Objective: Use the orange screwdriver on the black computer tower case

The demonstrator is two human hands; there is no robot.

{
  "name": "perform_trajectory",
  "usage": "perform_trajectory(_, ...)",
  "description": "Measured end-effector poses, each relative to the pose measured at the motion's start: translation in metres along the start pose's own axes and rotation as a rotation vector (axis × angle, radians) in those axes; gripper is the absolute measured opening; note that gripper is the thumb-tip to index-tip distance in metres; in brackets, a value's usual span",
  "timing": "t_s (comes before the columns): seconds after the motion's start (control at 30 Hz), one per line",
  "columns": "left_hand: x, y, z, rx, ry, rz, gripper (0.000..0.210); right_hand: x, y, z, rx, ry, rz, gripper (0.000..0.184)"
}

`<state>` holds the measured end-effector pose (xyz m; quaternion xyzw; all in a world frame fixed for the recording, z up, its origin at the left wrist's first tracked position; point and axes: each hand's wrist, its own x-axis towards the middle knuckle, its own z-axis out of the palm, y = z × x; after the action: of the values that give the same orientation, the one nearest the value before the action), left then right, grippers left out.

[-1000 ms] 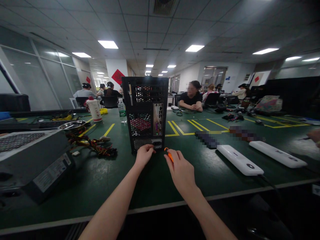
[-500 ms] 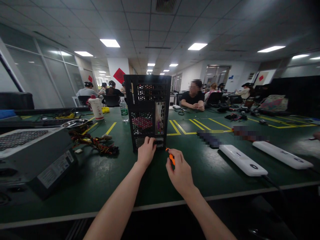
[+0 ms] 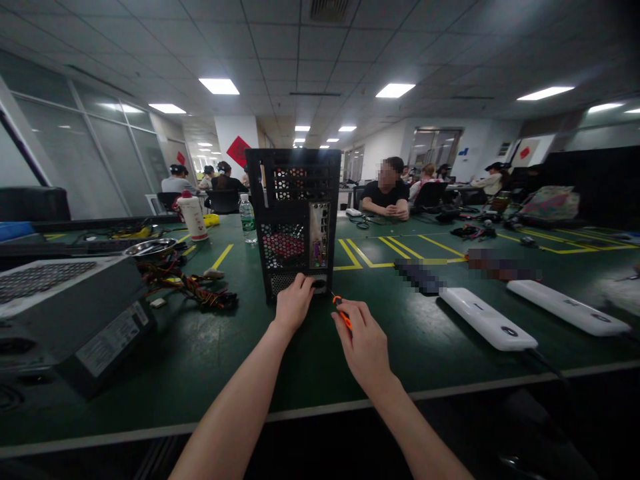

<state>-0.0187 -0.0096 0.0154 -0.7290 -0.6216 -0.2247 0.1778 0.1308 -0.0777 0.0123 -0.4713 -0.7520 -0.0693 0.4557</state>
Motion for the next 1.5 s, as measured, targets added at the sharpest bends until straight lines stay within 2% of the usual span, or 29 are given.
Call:
perform_trajectory(0.2,-0.0019,-0.0012,0.0017,-0.025,0.003,-0.021,0.027,-0.0009,-0.0013,0.0024,0.001,-0.031,-0.057,0.022)
perform_trajectory(0.47,-0.0022,-0.0034,0.0033,-0.017,0.013,-0.025,0.026,-0.0015,0.0016,-0.002,-0.129,-0.036,0.05,0.02)
perform_trajectory(0.73,-0.0014,-0.0029,0.0037,-0.015,0.024,-0.018,0.026,-0.0029,-0.0015,0.0014,-0.154,-0.078,-0.011,0.021)
perform_trajectory(0.87,-0.0014,-0.0032,0.0036,-0.004,0.016,-0.03,0.026,-0.0039,-0.0008,0.0001,-0.214,-0.084,0.038,0.022)
perform_trajectory(1.3,0.0006,0.0021,0.0012,-0.019,-0.028,-0.035,0.025,-0.0038,-0.0042,-0.0034,-0.1,-0.09,0.061,0.023)
perform_trajectory(1.5,0.0015,0.0023,0.0015,-0.026,-0.013,-0.005,0.025,-0.0042,-0.0044,-0.0014,-0.119,-0.144,-0.049,0.019)
